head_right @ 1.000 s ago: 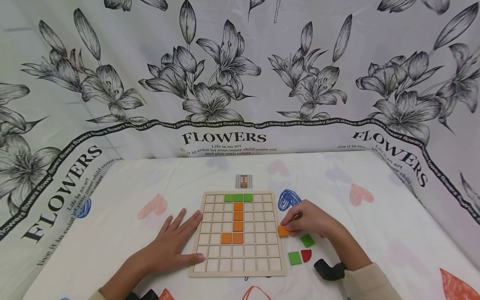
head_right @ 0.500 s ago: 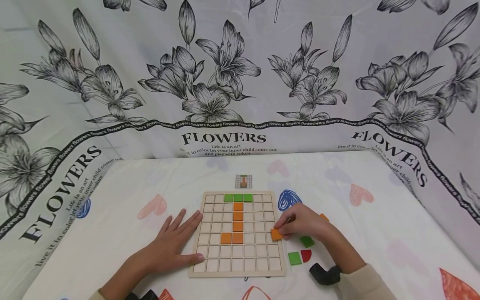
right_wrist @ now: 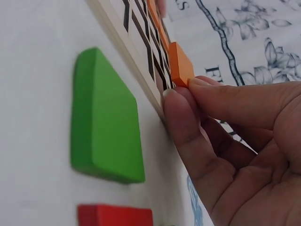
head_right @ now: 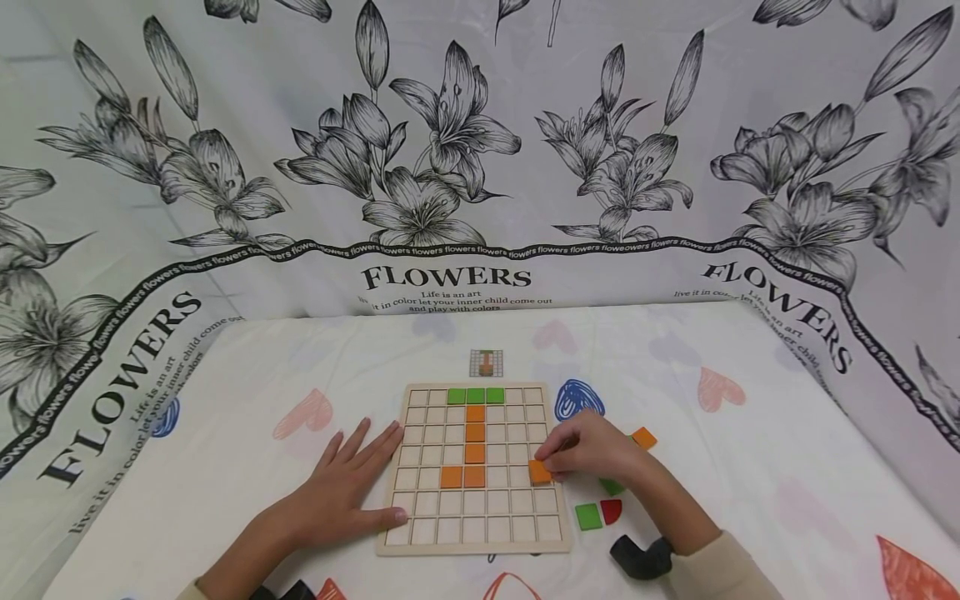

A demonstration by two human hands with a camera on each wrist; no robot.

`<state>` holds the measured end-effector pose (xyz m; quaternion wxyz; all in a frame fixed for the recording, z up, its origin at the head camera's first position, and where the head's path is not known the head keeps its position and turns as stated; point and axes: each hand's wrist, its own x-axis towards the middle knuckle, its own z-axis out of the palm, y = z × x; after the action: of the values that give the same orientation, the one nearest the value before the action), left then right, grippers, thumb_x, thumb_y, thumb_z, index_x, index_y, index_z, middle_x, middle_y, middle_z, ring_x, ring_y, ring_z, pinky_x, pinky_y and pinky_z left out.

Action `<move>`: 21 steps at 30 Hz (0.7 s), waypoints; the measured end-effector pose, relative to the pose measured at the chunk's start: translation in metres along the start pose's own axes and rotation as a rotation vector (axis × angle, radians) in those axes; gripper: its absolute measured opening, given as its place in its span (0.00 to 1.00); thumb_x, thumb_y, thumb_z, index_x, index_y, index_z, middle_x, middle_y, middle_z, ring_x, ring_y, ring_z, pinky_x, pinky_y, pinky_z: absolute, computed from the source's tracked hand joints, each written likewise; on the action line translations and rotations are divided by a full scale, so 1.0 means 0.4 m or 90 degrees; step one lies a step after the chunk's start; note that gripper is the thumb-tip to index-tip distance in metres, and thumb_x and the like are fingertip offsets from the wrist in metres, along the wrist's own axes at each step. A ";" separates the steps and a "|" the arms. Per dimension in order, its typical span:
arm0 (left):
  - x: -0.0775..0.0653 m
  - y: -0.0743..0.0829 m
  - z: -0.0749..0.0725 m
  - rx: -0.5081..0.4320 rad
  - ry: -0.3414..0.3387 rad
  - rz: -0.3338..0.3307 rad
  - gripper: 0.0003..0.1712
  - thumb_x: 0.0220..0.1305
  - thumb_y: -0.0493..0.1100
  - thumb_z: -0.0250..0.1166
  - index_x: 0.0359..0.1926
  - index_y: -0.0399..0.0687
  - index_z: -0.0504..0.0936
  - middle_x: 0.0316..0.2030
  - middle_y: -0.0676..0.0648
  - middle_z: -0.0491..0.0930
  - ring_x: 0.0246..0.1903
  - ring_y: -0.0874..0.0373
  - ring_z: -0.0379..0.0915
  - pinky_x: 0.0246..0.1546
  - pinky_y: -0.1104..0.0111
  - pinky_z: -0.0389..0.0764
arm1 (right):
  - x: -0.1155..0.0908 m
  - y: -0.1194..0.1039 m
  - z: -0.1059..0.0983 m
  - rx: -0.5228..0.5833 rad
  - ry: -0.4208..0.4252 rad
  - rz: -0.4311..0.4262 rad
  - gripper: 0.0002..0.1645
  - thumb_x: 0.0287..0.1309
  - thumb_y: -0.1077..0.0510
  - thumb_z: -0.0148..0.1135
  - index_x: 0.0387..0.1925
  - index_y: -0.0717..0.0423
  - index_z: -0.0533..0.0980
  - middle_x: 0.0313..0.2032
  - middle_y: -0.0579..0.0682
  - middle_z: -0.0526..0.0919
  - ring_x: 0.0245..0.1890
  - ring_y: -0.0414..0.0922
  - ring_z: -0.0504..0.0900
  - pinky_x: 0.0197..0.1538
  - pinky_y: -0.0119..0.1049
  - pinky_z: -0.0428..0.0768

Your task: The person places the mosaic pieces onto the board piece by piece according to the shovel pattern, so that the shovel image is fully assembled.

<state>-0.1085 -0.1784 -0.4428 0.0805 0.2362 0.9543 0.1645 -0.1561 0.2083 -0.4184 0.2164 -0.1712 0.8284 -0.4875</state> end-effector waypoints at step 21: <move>-0.004 0.002 -0.008 -0.017 -0.002 0.011 0.61 0.58 0.82 0.52 0.80 0.52 0.50 0.79 0.53 0.47 0.77 0.42 0.30 0.70 0.39 0.33 | 0.003 -0.030 0.049 -0.016 0.019 -0.005 0.03 0.58 0.64 0.71 0.35 0.56 0.88 0.30 0.47 0.87 0.28 0.46 0.81 0.38 0.34 0.81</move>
<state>-0.1076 -0.1794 -0.4394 0.0833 0.2437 0.9499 0.1773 -0.1460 0.1876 -0.4164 0.2002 -0.1696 0.8368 -0.4806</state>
